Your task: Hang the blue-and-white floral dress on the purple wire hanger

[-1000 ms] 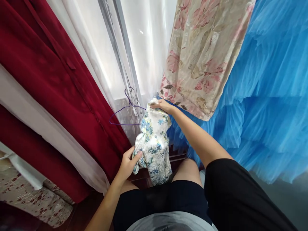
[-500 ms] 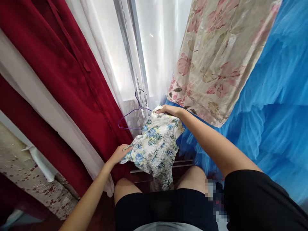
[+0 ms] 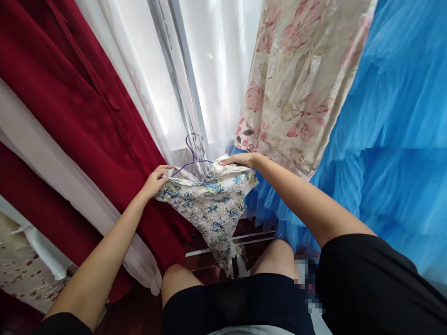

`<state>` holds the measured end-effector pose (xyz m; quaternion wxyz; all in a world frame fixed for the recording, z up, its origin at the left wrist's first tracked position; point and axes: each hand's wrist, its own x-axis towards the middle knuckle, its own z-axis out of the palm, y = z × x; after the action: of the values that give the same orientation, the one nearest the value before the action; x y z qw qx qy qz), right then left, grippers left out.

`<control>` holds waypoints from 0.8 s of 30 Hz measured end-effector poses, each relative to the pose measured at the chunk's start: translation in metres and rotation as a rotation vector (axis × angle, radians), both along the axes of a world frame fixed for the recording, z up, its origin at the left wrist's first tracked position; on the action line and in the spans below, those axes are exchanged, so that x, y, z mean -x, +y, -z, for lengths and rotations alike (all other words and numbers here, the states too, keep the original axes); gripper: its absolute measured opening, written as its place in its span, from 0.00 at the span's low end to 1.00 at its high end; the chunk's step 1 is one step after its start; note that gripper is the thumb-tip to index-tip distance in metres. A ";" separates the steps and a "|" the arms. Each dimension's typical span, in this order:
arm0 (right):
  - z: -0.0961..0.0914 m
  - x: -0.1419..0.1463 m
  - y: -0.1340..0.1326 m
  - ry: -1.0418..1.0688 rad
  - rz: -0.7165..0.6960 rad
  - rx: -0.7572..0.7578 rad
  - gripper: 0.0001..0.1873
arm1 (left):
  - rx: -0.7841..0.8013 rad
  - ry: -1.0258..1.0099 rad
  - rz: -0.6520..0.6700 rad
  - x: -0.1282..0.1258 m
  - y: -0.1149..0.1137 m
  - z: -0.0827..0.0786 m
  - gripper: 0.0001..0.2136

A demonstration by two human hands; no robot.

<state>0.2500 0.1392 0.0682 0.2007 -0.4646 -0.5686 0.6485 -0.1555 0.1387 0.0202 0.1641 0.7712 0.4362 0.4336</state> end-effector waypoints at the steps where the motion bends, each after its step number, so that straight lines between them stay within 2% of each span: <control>1: 0.004 -0.002 -0.002 0.007 -0.001 -0.048 0.21 | 0.038 -0.069 0.014 -0.005 -0.001 -0.003 0.06; 4: 0.023 -0.011 -0.016 0.058 0.048 -0.263 0.22 | 0.078 -0.178 0.003 -0.014 -0.005 -0.006 0.05; 6: 0.041 -0.017 -0.028 0.125 0.138 -0.387 0.23 | 0.079 -0.217 -0.030 -0.016 -0.011 -0.006 0.09; 9: 0.065 -0.025 -0.045 0.223 0.308 -0.428 0.24 | 0.183 -0.245 -0.104 -0.015 -0.021 -0.003 0.17; 11: 0.072 -0.029 -0.052 0.291 0.388 -0.403 0.23 | 0.223 -0.221 -0.150 -0.016 -0.030 -0.001 0.19; 13: 0.068 -0.031 -0.053 0.367 0.432 -0.387 0.22 | 0.132 -0.177 -0.192 -0.019 -0.039 -0.001 0.21; 17: 0.046 -0.033 -0.048 0.443 0.456 -0.308 0.18 | -0.071 -0.010 -0.283 -0.035 -0.061 -0.009 0.19; 20: 0.036 -0.036 -0.045 0.429 0.466 -0.238 0.14 | -0.064 0.073 -0.293 -0.050 -0.078 -0.015 0.17; 24: 0.025 -0.044 -0.045 0.384 0.500 -0.183 0.10 | 0.016 0.085 -0.205 -0.064 -0.090 -0.017 0.19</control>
<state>0.2944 0.0943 0.0433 0.4981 -0.4390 -0.4445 0.6012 -0.0916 0.0484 0.0374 0.1063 0.7389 0.5229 0.4114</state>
